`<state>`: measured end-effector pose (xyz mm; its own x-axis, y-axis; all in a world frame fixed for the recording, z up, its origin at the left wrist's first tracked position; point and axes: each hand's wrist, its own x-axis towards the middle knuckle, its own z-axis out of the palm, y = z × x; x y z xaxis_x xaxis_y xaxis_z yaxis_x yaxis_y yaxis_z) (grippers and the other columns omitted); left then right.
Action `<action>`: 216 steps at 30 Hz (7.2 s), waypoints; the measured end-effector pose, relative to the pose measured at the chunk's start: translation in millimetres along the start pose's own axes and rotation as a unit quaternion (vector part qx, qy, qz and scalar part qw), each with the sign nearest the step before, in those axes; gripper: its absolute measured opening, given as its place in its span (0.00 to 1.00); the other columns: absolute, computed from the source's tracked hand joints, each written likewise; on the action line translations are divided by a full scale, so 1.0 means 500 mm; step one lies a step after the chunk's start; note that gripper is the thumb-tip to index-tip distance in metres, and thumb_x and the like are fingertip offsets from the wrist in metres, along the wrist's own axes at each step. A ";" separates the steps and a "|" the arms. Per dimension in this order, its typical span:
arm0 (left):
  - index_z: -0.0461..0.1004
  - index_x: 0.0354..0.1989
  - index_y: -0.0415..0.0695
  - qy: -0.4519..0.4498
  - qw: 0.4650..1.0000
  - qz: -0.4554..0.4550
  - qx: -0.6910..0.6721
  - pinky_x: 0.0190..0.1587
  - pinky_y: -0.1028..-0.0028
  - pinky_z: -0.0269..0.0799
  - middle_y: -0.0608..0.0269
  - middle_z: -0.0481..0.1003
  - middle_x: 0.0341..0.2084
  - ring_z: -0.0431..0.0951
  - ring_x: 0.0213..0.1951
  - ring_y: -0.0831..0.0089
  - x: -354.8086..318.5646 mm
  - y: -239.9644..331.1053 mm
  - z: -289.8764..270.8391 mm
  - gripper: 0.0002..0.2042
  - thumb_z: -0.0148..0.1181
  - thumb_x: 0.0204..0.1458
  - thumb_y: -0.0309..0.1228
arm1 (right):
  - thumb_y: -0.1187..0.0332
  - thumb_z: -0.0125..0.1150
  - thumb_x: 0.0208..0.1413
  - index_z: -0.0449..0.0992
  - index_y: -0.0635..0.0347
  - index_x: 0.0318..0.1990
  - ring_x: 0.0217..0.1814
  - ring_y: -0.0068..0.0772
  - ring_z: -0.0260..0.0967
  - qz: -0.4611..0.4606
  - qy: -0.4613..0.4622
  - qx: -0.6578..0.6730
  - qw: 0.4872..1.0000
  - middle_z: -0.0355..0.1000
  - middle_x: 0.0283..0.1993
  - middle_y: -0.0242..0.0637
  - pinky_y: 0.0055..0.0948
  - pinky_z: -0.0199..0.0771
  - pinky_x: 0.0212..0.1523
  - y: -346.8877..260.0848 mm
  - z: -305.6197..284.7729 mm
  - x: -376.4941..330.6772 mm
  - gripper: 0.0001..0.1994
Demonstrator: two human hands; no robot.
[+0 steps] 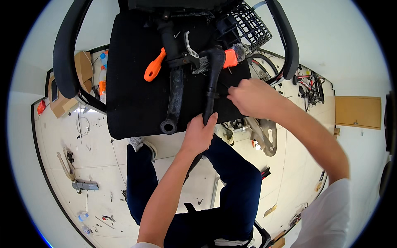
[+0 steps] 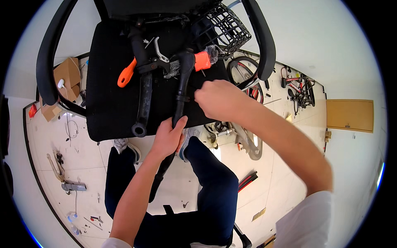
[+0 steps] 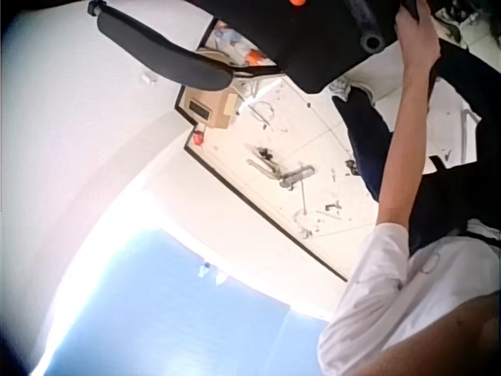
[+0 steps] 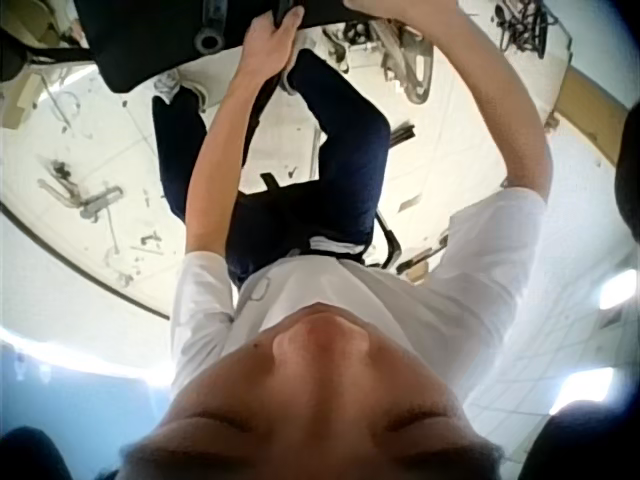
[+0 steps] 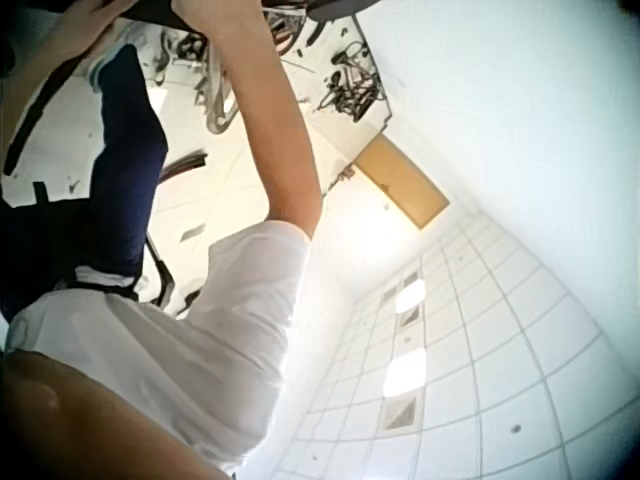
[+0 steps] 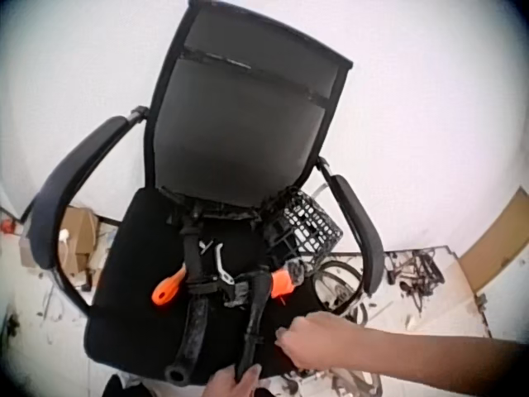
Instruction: The person assembles a bicycle handlebar by wrapping electrical tape around the grip and securing it with a zip tie. They then use a screwdriver to tighten a bolt on the handlebar assembly. The person also picks up and places a bicycle fork on the chair.
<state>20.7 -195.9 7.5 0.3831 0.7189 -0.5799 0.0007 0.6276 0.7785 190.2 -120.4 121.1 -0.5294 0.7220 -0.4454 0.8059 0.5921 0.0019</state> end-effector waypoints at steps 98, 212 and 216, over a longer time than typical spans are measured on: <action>0.71 0.26 0.34 0.023 0.997 -0.069 0.017 0.20 0.65 0.70 0.56 0.70 0.12 0.73 0.14 0.64 0.072 -0.002 0.015 0.29 0.47 0.64 0.53 | 0.64 0.51 0.66 0.69 0.65 0.40 0.23 0.61 0.70 0.129 0.175 0.229 0.949 0.67 0.16 0.53 0.52 0.69 0.25 0.020 0.219 0.045 0.11; 0.76 0.37 0.33 0.031 0.996 -0.044 0.066 0.43 0.55 0.71 0.40 0.76 0.24 0.77 0.34 0.41 0.077 -0.060 -0.051 0.29 0.44 0.65 0.52 | 0.65 0.57 0.62 0.67 0.63 0.33 0.17 0.54 0.68 -0.060 0.052 0.056 0.995 0.65 0.12 0.46 0.45 0.69 0.20 0.038 0.215 0.107 0.11; 0.76 0.36 0.32 0.046 0.997 -0.012 0.068 0.41 0.56 0.72 0.41 0.76 0.23 0.78 0.32 0.43 0.086 -0.057 -0.040 0.29 0.44 0.65 0.52 | 0.64 0.57 0.62 0.67 0.63 0.31 0.17 0.55 0.68 -0.045 0.072 0.064 0.994 0.66 0.13 0.47 0.45 0.71 0.21 0.049 0.206 0.104 0.13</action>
<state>18.7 -177.0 -44.5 0.2958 0.7317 -0.6141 0.1376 0.6036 0.7854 209.5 -105.3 5.7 -0.6253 0.7183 -0.3051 0.7764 0.6120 -0.1503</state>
